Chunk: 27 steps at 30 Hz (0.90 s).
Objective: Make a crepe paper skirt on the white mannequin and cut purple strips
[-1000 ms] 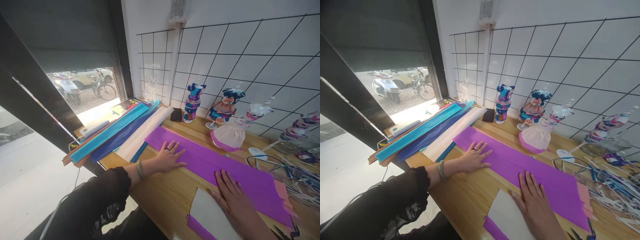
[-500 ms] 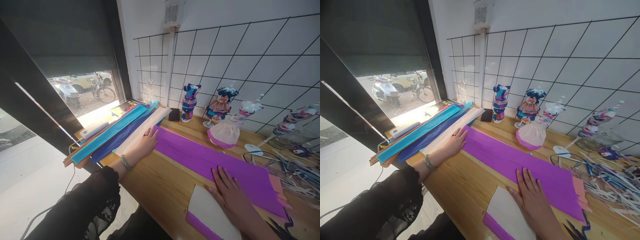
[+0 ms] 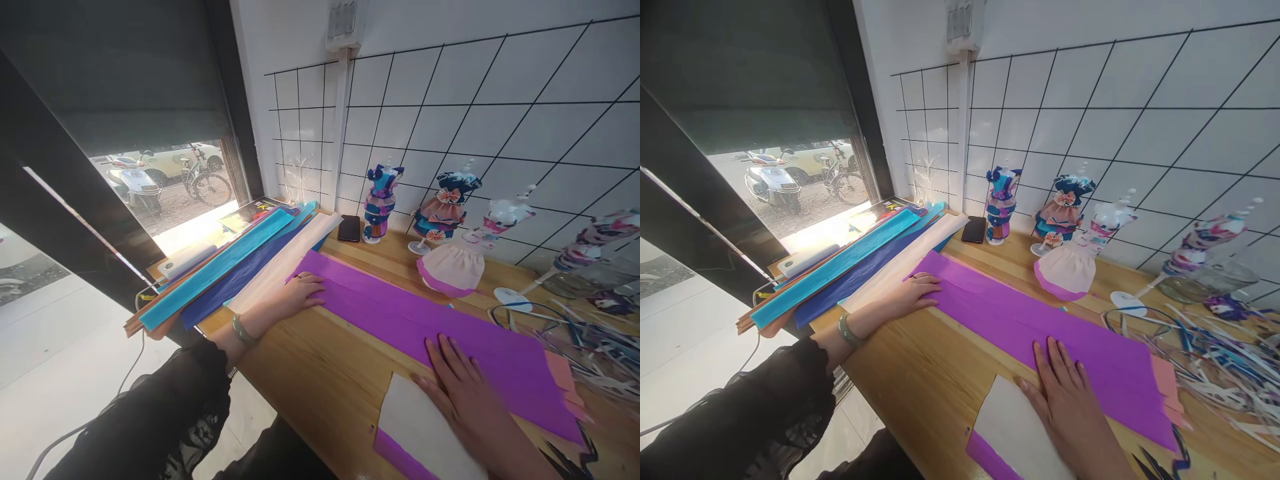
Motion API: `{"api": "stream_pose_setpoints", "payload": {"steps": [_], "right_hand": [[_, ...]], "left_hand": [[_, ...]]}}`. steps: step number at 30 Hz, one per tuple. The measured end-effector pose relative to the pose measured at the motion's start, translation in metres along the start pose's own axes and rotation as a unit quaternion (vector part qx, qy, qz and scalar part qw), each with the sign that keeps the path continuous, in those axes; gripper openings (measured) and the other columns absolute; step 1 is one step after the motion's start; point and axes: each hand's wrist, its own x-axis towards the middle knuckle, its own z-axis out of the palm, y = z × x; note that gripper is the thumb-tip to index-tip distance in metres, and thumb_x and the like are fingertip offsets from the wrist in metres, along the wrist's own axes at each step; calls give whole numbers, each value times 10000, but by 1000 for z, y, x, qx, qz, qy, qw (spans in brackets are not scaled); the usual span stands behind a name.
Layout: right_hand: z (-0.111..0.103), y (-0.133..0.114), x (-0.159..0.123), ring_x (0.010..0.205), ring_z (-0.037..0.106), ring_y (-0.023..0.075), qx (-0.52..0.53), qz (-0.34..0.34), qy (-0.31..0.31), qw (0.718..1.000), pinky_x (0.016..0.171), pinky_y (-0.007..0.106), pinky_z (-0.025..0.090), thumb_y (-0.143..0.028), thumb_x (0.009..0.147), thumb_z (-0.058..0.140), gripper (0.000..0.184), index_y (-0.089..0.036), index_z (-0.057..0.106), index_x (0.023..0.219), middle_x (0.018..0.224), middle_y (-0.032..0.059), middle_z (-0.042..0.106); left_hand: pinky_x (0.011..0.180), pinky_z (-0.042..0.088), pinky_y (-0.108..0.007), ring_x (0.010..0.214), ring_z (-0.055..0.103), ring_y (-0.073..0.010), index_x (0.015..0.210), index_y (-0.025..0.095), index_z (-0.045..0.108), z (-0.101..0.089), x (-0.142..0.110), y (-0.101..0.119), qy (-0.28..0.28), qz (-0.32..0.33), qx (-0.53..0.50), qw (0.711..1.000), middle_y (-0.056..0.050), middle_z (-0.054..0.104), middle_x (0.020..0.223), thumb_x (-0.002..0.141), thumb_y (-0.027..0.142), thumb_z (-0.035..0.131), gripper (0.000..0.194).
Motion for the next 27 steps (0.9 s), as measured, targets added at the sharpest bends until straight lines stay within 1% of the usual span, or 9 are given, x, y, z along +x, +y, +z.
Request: {"api": "stream_pose_setpoints", "payload": {"steps": [4, 7, 10, 15, 18, 20, 22, 24, 27], "right_hand": [[-1, 0, 1, 1366, 192, 312, 4, 1, 1, 1000, 1018, 541, 328, -538, 902, 267, 692, -60, 321, 1400, 1463, 206, 271], [-3, -1, 1, 1366, 193, 311, 8, 6, -1, 1000, 1023, 537, 322, -542, 900, 276, 689, -68, 335, 1396, 1464, 202, 276], [-8, -4, 3, 1367, 189, 307, 14, 17, -12, 1000, 1032, 533, 310, -555, 898, 268, 696, -70, 347, 1391, 1463, 197, 282], [-24, -13, 8, 1372, 174, 293, 31, 42, -59, 997, 1062, 507, 266, -571, 900, 229, 707, -83, 336, 1401, 1477, 184, 251], [-35, -15, 8, 1374, 153, 301, 34, 72, -91, 993, 1066, 513, 246, -598, 889, 216, 716, -118, 334, 1408, 1487, 169, 227], [-41, -12, 3, 1375, 145, 306, 30, 108, -108, 988, 1064, 516, 243, -611, 882, 214, 731, -122, 322, 1414, 1487, 170, 225], [-45, -6, -4, 1373, 150, 314, 21, 152, -120, 981, 1065, 516, 238, -620, 874, 232, 745, -116, 317, 1416, 1484, 179, 232], [-47, 2, -12, 1367, 170, 324, 8, 192, -129, 973, 1067, 519, 228, -622, 867, 258, 747, -116, 329, 1412, 1479, 183, 249], [-48, 17, -21, 1359, 197, 336, -3, 221, -139, 965, 1058, 535, 236, -616, 866, 259, 744, -110, 344, 1404, 1468, 186, 280]], "left_hand": [[1014, 364, -376, 1174, 482, -217, 1167, 207, 563, -3, -7, 4, -7, -49, 30, 998, -86, 526, 1276, 850, 557, 408, 496], [1049, 334, -401, 1254, 415, -245, 1234, 197, 516, -1, -12, 6, -15, -83, 45, 995, -107, 473, 1336, 880, 535, 351, 516], [1085, 288, -418, 1312, 344, -250, 1298, 196, 454, 2, -16, 5, -23, -95, 49, 994, -110, 416, 1389, 905, 500, 306, 518], [1083, 292, -421, 1309, 346, -263, 1285, 185, 464, 2, -14, 4, -35, -93, 62, 993, -106, 409, 1395, 909, 500, 281, 524], [1085, 283, -425, 1305, 352, -270, 1286, 166, 463, 0, -11, 4, -45, -97, 63, 992, -119, 415, 1389, 905, 503, 288, 539], [1086, 278, -426, 1310, 343, -270, 1293, 166, 455, 0, -10, 3, -52, -99, 62, 992, -116, 401, 1400, 903, 510, 283, 548], [1082, 280, -428, 1316, 332, -274, 1296, 168, 451, 1, -9, 1, -53, -110, 62, 991, -115, 390, 1407, 896, 520, 292, 556], [1071, 292, -427, 1306, 345, -273, 1289, 175, 453, 0, -6, -1, -63, -107, 60, 990, -107, 413, 1391, 890, 523, 301, 550], [1028, 333, -421, 1247, 417, -281, 1230, 172, 501, -6, 3, -2, -93, -106, 71, 987, -115, 473, 1333, 875, 515, 335, 520]]}}
